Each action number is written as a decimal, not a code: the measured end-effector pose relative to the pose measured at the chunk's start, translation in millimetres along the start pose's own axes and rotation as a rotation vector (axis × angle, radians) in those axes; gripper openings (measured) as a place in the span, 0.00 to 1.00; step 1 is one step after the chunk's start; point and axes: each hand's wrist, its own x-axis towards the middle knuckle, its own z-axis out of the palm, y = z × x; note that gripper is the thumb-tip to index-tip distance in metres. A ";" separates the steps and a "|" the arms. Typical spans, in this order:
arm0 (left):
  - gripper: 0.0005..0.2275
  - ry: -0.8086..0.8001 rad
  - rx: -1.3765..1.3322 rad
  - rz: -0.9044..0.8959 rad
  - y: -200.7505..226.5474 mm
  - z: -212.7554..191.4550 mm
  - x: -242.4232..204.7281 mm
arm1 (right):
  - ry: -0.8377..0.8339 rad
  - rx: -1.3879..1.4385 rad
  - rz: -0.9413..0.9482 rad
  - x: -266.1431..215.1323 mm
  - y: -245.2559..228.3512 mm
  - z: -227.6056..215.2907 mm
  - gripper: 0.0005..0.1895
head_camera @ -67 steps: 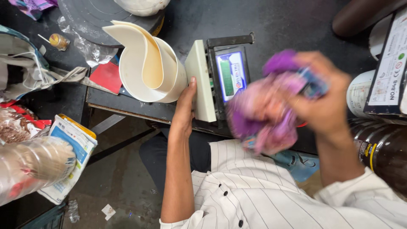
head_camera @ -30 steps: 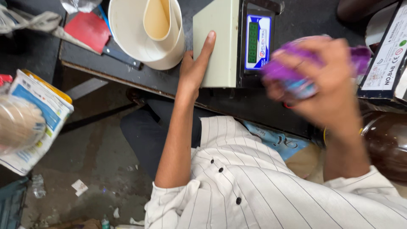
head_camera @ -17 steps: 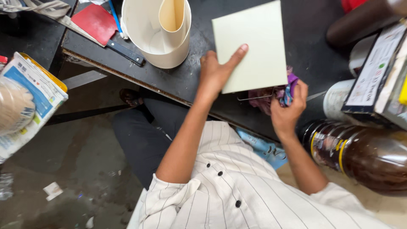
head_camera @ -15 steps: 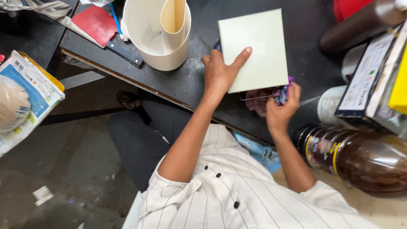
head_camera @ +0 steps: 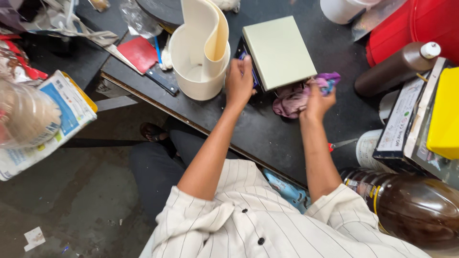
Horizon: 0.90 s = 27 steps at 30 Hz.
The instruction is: The person cleans a digital scale and a plastic container using a purple cloth. They wipe the scale's surface and then scrub the inside and outside of a clear plastic jar, removing residue.
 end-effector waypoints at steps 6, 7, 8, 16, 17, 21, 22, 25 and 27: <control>0.15 -0.068 0.261 0.390 -23.4 -42.2 -48.3 | -0.054 -0.701 -0.146 -43.4 -26.7 -31.4 0.18; 0.15 -0.061 0.370 0.439 -28.1 -43.4 -54.7 | -0.086 -1.015 -0.240 -45.9 -34.9 -34.3 0.24; 0.16 -0.073 0.428 0.453 -32.7 -45.7 -60.8 | -0.064 -1.205 -0.402 -47.1 -42.7 -32.8 0.32; 0.09 -0.124 0.539 0.638 -41.6 -56.4 -70.9 | -0.196 -0.452 0.059 -73.6 -100.3 16.3 0.44; 0.09 -0.125 0.533 0.609 -41.3 -55.6 -71.6 | -0.192 -0.254 0.291 -70.4 -102.3 27.0 0.36; 0.08 -0.103 0.535 0.636 -39.4 -55.4 -74.5 | -0.108 0.190 0.761 -49.3 -103.0 65.1 0.17; 0.08 -0.106 0.536 0.630 -39.7 -57.1 -75.3 | -0.054 0.204 0.774 -47.0 -101.7 70.7 0.16; 0.07 -0.104 0.546 0.626 -36.4 -62.2 -67.6 | -0.176 0.013 0.611 -32.3 -98.7 85.4 0.15; 0.06 -0.105 0.549 0.613 -38.1 -58.7 -71.6 | -0.247 0.039 0.519 -14.7 -94.7 90.3 0.14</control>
